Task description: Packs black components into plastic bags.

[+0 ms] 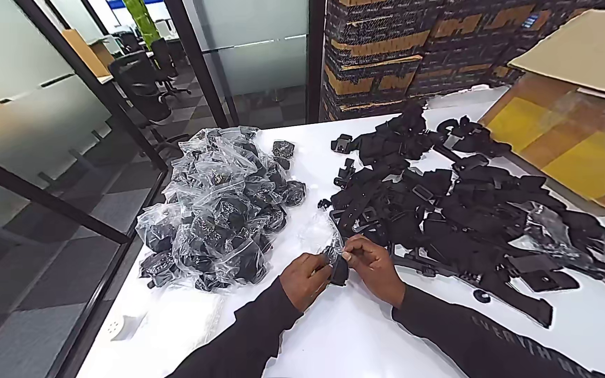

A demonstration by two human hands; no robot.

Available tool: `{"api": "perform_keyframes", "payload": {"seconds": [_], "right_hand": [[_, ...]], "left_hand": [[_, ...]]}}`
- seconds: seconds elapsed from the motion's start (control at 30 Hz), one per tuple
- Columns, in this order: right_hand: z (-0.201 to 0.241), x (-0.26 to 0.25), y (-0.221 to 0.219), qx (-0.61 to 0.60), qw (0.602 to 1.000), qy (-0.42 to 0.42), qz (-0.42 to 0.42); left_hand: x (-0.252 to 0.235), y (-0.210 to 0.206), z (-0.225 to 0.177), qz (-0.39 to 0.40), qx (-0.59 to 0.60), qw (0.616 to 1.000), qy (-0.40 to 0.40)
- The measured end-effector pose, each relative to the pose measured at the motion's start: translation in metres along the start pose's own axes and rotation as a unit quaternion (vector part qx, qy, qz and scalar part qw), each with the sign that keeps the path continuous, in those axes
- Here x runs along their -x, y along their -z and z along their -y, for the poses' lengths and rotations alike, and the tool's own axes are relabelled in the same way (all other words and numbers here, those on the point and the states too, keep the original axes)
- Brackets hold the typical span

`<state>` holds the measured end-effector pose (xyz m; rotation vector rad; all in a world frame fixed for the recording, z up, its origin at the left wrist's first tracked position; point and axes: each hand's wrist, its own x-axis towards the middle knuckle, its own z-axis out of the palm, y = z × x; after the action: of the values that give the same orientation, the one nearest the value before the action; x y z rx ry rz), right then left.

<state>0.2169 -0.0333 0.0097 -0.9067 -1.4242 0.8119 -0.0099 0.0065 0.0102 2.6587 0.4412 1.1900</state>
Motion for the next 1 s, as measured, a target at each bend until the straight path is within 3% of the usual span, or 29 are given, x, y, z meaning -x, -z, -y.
{"api": "perform_keyframes", "payload": {"seconds": [0.6, 1.0], "right_hand": [[0.001, 0.002, 0.002, 0.059, 0.995, 0.061, 0.055], [0.0, 0.008, -0.001, 0.042, 0.991, 0.016, 0.127]], "left_hand": [[0.002, -0.003, 0.003, -0.045, -0.065, 0.997, 0.005], [0.002, 0.001, 0.012, -0.14, -0.067, 0.985, 0.07]]}}
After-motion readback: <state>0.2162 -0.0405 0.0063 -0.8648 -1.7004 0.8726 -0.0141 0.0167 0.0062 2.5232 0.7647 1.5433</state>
